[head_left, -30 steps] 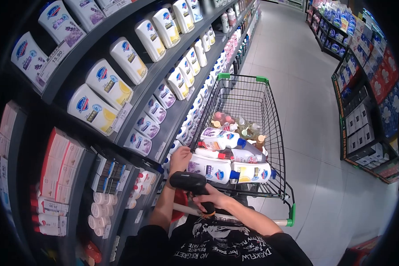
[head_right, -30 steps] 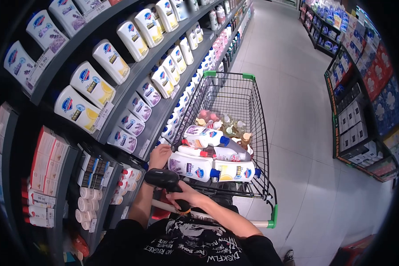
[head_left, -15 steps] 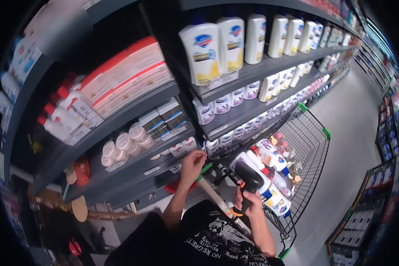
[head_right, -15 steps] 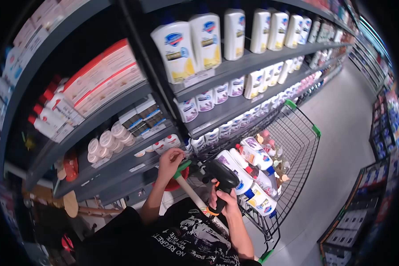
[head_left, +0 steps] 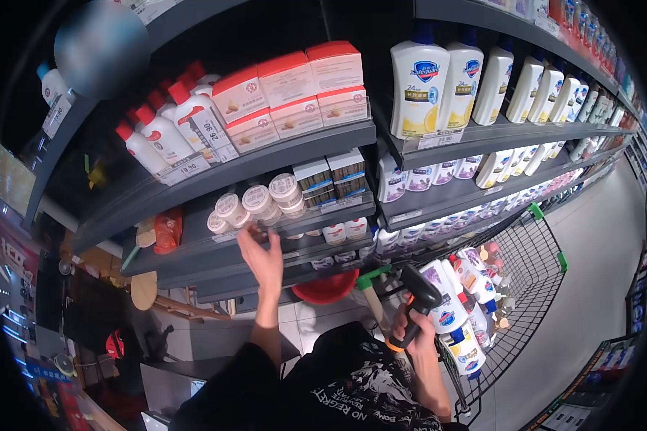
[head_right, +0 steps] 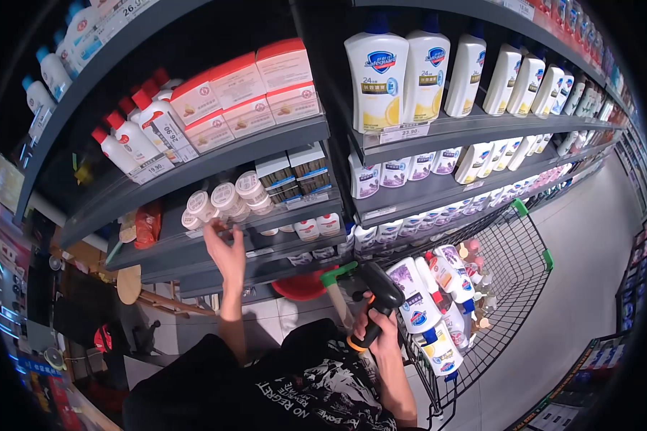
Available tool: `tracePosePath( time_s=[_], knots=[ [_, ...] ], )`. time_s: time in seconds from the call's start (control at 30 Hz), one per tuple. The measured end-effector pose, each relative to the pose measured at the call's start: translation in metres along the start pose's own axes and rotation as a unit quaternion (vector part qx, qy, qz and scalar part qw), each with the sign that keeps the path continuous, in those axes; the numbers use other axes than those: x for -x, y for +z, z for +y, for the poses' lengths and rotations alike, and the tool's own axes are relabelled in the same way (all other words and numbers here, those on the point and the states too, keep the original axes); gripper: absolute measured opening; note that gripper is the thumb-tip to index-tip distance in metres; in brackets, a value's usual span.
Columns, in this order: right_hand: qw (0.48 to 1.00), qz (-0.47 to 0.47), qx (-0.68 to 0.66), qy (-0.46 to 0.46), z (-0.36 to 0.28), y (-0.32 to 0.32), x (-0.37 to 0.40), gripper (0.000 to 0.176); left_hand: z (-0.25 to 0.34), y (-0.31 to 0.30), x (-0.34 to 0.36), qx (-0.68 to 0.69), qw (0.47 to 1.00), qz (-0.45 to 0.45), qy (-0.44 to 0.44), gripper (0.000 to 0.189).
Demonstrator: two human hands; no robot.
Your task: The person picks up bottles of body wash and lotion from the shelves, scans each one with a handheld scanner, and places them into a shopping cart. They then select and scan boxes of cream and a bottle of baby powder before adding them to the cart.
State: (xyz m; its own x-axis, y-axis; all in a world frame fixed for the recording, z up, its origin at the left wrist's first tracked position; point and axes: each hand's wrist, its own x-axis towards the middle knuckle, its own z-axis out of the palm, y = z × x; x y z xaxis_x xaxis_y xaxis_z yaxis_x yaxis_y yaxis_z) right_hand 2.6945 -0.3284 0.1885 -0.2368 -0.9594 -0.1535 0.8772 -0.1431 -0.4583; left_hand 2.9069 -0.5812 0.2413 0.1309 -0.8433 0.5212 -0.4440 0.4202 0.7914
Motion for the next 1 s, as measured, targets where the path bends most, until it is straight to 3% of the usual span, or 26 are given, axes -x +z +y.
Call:
tracePosePath(
  time_s=[0.1,0.13,0.2,0.57,0.67,0.73,0.8,0.9,0.93,1.0],
  knots=[
    [1.0,0.003,-0.009,0.007,-0.001,0.002,0.002,0.041,0.004,0.0,-0.027,-0.164,0.983,0.037,0.08,0.056],
    [1.0,0.008,-0.011,0.007,-0.002,0.003,0.002,0.041,0.006,0.002,-0.03,-0.164,0.982,0.036,0.084,0.056],
    [1.0,0.005,-0.012,0.002,-0.004,0.004,0.003,0.041,0.015,0.006,-0.035,-0.188,0.982,-0.016,-0.007,0.055],
    [0.999,0.011,0.041,-0.012,-0.006,0.012,0.007,0.041,-0.005,0.039,-0.037,-0.168,0.982,0.079,-0.042,0.046],
    [0.999,0.015,0.037,-0.008,-0.004,0.01,0.007,0.04,-0.016,0.038,-0.034,-0.121,0.987,0.102,-0.023,0.044],
    [0.999,0.012,0.042,-0.014,-0.005,0.012,0.006,0.039,-0.018,0.033,-0.03,-0.097,0.982,0.144,0.073,0.044],
    [0.999,0.012,0.038,-0.017,-0.005,0.011,0.005,0.038,-0.008,0.025,-0.026,-0.079,0.985,0.131,0.08,0.044],
    [1.0,0.009,0.018,-0.016,-0.005,0.012,0.004,0.038,0.023,0.016,-0.009,0.234,0.971,0.033,-0.015,0.046],
    [1.0,0.007,0.002,-0.016,-0.006,0.012,0.005,0.038,0.029,0.017,0.002,0.235,0.972,0.029,-0.018,0.046],
    [1.0,0.012,-0.006,-0.014,-0.006,0.015,0.004,0.038,0.037,0.023,0.023,0.427,0.886,-0.108,-0.146,0.045]
  ],
)
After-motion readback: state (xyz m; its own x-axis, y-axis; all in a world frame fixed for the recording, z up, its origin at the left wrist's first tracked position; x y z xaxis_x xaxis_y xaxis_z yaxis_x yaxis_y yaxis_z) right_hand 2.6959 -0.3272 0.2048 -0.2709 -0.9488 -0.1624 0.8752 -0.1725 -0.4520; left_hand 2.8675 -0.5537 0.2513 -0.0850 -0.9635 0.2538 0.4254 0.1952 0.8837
